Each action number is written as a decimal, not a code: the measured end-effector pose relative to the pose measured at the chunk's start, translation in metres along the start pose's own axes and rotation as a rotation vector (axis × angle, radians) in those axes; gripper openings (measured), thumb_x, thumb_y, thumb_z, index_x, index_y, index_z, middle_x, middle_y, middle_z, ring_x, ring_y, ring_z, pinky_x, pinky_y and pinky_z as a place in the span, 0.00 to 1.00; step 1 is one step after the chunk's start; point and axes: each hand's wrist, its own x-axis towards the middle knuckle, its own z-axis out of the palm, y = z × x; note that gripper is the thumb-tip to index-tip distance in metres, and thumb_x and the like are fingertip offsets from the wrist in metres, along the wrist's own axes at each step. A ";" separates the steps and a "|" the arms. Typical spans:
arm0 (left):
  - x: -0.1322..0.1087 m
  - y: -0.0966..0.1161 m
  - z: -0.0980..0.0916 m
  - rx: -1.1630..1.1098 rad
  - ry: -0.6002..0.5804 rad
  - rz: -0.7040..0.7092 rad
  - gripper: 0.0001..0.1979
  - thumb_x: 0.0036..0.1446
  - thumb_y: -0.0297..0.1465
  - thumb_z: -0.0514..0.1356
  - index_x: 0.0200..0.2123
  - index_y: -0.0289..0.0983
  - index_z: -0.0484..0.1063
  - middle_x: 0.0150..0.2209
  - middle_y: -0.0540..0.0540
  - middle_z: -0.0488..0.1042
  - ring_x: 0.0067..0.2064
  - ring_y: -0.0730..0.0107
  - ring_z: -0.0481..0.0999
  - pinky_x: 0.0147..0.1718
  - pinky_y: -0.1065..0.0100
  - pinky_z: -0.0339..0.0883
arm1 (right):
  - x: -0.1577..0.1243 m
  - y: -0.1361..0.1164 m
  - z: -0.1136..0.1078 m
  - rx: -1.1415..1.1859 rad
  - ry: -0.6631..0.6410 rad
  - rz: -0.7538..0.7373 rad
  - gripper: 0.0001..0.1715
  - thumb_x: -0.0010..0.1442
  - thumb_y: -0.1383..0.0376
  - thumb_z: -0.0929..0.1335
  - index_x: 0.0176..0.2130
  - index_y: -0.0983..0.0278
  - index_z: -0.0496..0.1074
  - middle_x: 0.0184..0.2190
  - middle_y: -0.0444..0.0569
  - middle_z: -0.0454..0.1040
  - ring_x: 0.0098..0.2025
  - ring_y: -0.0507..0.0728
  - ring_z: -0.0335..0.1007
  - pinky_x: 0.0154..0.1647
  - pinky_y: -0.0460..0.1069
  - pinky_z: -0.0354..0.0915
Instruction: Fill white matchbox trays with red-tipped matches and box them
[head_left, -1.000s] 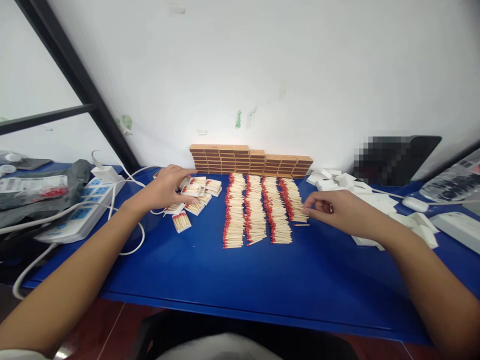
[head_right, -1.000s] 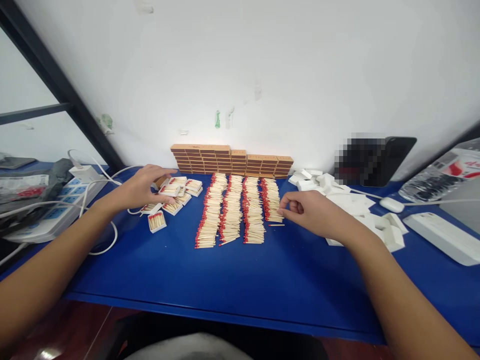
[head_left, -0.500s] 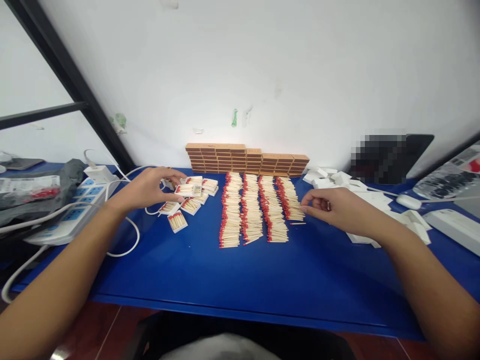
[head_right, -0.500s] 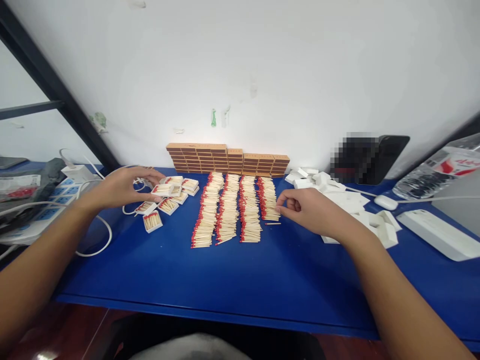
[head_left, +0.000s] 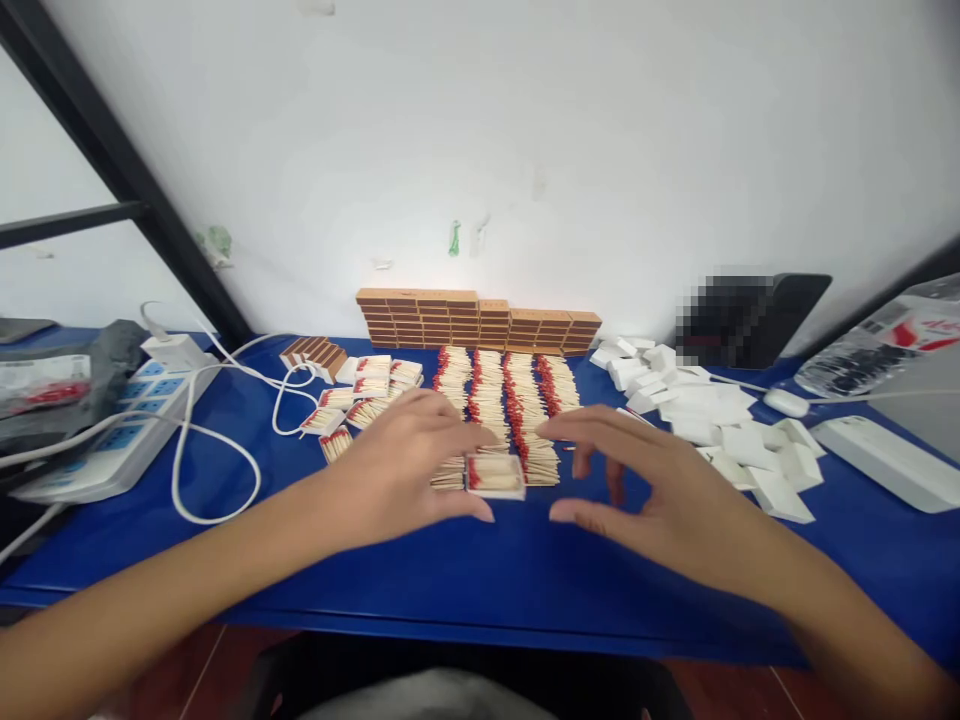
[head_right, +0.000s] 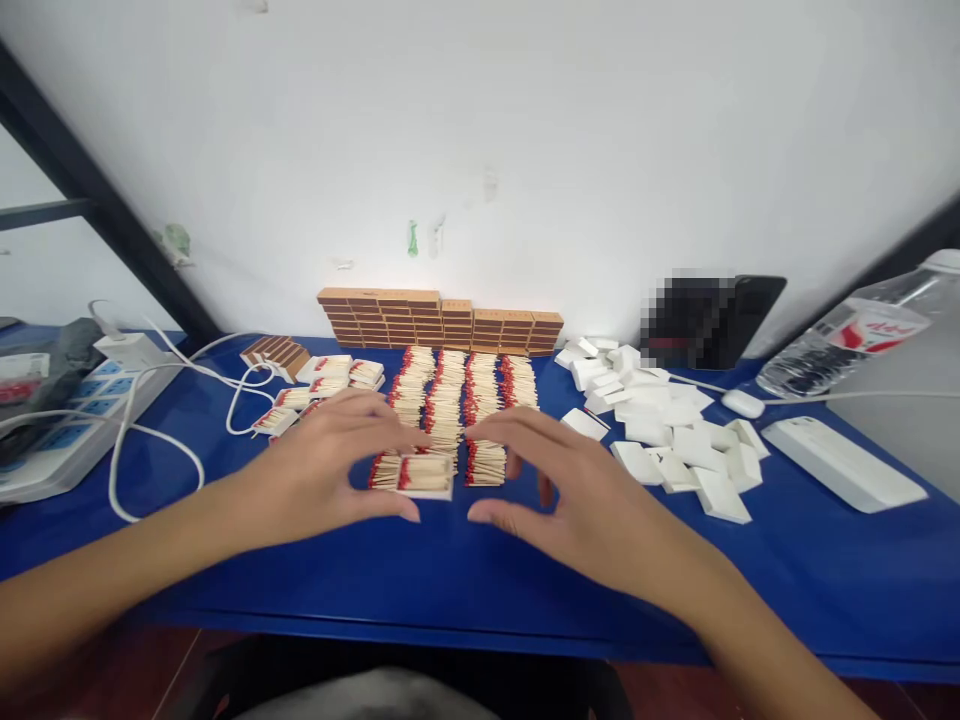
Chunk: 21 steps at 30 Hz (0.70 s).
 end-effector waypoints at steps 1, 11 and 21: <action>0.004 0.008 0.008 -0.002 0.003 0.043 0.29 0.56 0.51 0.72 0.55 0.40 0.78 0.41 0.43 0.81 0.45 0.57 0.78 0.52 0.54 0.70 | -0.007 -0.002 0.003 0.004 -0.025 0.009 0.29 0.66 0.48 0.74 0.63 0.49 0.73 0.57 0.51 0.76 0.39 0.56 0.75 0.34 0.51 0.74; 0.026 0.012 0.051 0.040 0.075 0.257 0.30 0.64 0.51 0.66 0.62 0.42 0.71 0.49 0.38 0.82 0.54 0.50 0.79 0.60 0.46 0.69 | -0.046 0.050 0.005 0.018 -0.080 0.189 0.22 0.70 0.48 0.69 0.59 0.50 0.77 0.51 0.51 0.76 0.37 0.57 0.73 0.36 0.54 0.73; -0.001 -0.105 -0.029 0.265 0.293 -0.105 0.15 0.69 0.43 0.62 0.48 0.40 0.79 0.46 0.42 0.84 0.49 0.55 0.82 0.52 0.54 0.74 | -0.033 0.075 0.005 -0.022 -0.078 0.237 0.25 0.69 0.45 0.70 0.60 0.51 0.76 0.46 0.50 0.74 0.34 0.56 0.69 0.33 0.52 0.68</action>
